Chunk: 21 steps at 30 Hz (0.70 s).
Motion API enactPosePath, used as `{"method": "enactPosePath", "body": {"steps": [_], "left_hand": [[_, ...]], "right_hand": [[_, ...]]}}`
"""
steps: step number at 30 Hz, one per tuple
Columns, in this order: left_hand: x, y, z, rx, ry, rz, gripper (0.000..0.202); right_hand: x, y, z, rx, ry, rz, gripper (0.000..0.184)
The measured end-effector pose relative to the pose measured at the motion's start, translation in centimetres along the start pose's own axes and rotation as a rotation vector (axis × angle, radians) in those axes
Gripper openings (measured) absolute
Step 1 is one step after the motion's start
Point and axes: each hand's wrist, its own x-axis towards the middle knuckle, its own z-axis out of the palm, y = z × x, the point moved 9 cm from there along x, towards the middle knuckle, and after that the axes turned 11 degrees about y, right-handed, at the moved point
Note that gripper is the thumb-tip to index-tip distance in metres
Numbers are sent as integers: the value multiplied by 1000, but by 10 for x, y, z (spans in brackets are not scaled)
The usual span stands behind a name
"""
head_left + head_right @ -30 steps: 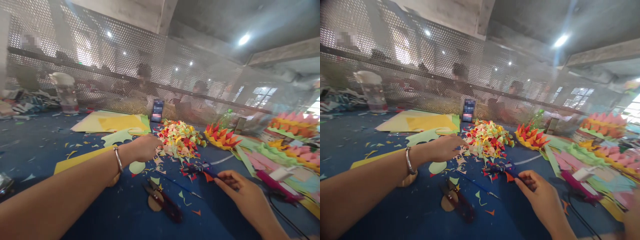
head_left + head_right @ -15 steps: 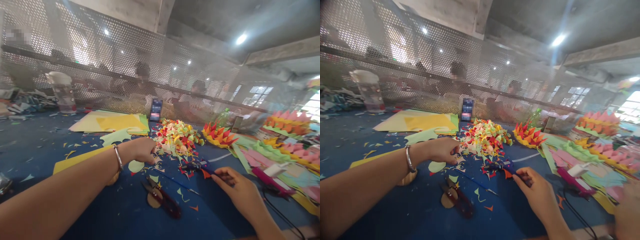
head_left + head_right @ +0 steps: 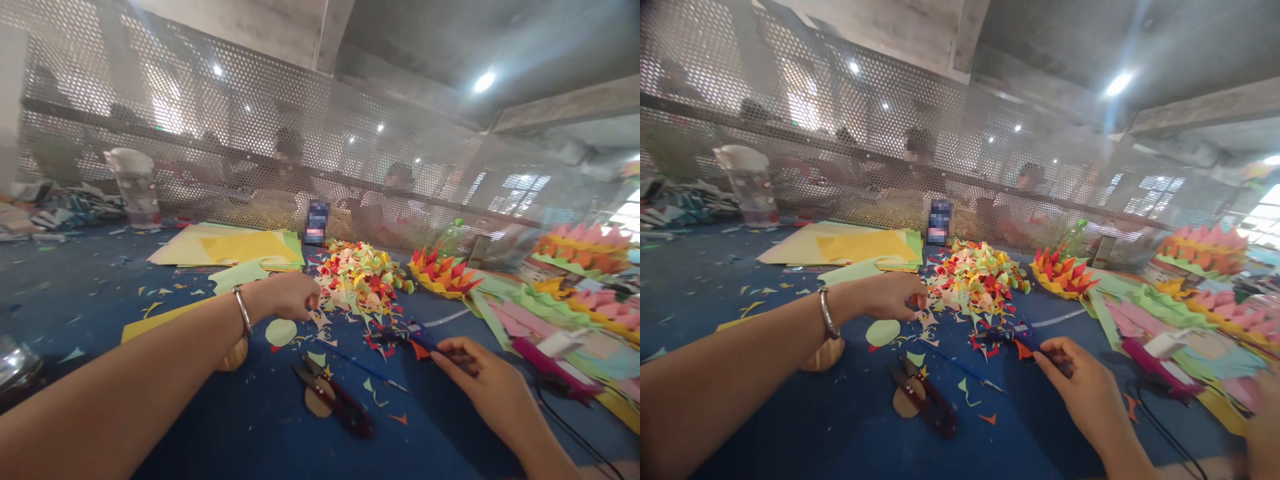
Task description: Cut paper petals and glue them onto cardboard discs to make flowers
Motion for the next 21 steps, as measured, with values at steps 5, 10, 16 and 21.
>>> {"method": "enactPosePath", "body": {"steps": [5,10,16,21], "left_hand": [[3,-4,14,-18,-54,-20,24],[7,-15,22,-91,-105,-15,13],[13,-17,17,-136,52,-32,14],[17,-20,2,-120,279,-100,35]], "right_hand": [[0,3,3,-1,-15,19,37],[-2,2,2,2,-21,2,34],[-1,-1,2,0,-4,-21,34],[-1,-1,1,-9,-11,-23,35]]}}
